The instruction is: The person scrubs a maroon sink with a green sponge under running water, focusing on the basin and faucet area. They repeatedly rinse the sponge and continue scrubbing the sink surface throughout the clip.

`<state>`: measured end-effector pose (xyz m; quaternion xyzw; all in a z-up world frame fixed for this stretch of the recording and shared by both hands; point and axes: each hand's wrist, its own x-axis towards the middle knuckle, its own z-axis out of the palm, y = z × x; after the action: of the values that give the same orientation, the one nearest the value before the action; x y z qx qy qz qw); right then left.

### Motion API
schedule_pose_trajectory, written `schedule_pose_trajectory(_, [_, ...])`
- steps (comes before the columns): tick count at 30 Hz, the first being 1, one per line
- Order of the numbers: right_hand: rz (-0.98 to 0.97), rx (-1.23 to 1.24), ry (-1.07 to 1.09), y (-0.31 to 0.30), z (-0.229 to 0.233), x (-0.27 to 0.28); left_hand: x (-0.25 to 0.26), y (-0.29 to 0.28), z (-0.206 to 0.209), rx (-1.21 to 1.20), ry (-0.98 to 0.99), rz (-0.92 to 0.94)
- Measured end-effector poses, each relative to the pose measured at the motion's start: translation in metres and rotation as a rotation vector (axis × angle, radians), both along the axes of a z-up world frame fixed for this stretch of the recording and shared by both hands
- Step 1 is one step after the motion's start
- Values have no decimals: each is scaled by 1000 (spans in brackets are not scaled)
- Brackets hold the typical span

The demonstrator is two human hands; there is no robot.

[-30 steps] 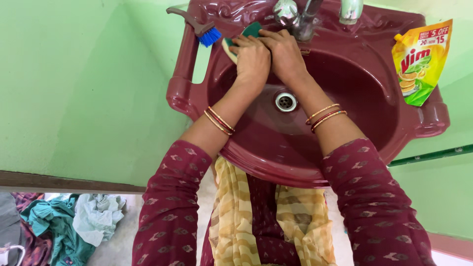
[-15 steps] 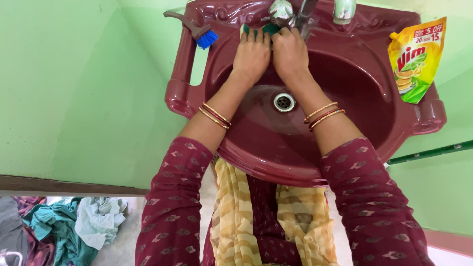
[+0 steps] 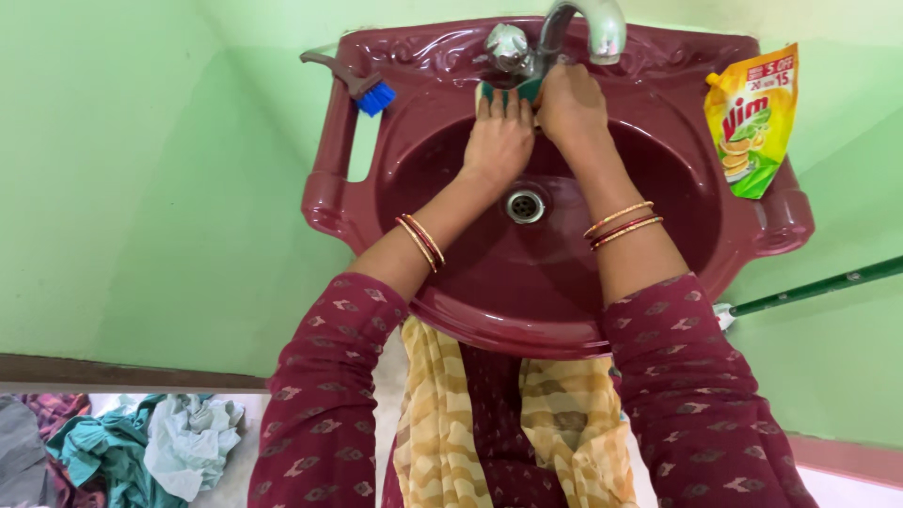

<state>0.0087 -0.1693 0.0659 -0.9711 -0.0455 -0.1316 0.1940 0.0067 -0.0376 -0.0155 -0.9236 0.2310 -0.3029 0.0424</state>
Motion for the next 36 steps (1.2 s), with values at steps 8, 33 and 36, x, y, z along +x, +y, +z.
schedule_pose_trajectory(8, [-230,11,-67,-71,-5,18,16,-82,-11,-13,-18,-68])
schedule_pose_trajectory(33, [-135,-61,89,-90,2,11,12,-80,27,56,221,-110])
schedule_pose_trajectory(36, [-180,-147,93,-92,4,14,12,-76,29,-43,194,-194])
